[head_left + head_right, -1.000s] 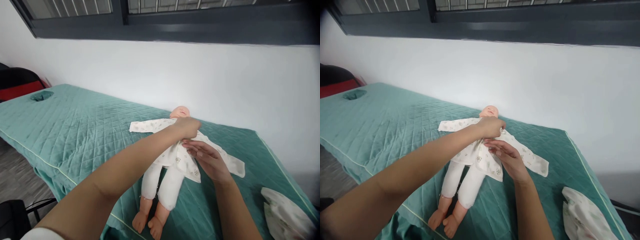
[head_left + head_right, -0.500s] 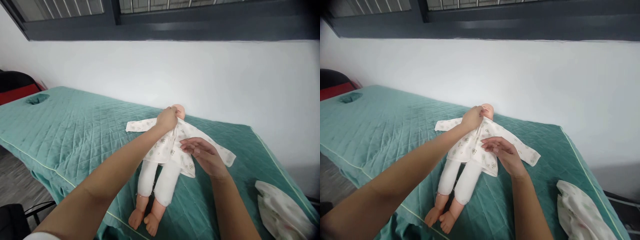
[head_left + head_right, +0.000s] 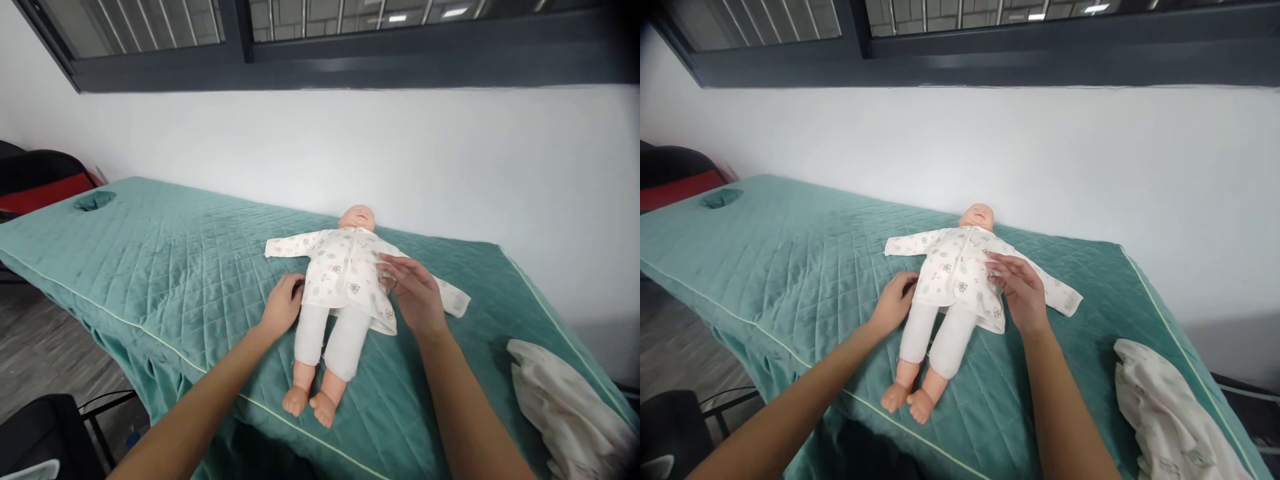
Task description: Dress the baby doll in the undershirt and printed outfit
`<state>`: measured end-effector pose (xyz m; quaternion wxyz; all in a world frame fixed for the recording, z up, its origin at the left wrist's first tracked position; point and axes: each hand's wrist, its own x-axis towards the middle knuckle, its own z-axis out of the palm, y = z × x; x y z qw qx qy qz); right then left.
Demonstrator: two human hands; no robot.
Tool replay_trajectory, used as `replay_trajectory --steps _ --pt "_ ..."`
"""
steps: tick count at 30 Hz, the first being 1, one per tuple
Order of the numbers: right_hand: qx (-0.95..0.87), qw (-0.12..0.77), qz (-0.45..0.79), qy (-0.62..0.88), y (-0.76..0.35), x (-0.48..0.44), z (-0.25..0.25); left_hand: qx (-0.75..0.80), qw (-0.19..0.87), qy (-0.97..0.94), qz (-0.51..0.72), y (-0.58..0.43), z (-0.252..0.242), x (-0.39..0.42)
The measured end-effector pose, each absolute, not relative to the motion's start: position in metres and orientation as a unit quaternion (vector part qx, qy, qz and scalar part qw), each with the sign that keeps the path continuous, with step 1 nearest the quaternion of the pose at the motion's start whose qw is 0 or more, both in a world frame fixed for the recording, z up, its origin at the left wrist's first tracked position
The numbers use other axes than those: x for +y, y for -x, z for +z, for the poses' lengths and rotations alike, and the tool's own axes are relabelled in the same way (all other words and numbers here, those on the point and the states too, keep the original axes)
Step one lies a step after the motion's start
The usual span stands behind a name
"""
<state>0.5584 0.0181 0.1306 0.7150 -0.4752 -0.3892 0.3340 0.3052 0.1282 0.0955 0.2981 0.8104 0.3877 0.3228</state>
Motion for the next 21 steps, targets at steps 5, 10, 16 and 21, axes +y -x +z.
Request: replay_trajectory --steps 5,10,16,21 --pt "-0.346 0.683 0.225 0.603 -0.540 -0.010 0.103 0.373 0.311 -0.815 0.315 -0.286 0.086 0.109" --pt "-0.393 0.559 0.157 0.713 -0.519 -0.047 0.089 0.366 0.286 -0.838 0.288 -0.285 0.087 0.108" --pt "-0.468 0.461 0.042 0.753 -0.511 -0.056 0.083 0.343 0.213 -0.879 0.255 -0.287 0.083 0.103" --pt "-0.465 0.424 0.008 0.777 -0.513 -0.053 0.083 0.327 0.117 -0.909 0.229 -0.289 0.083 0.093"
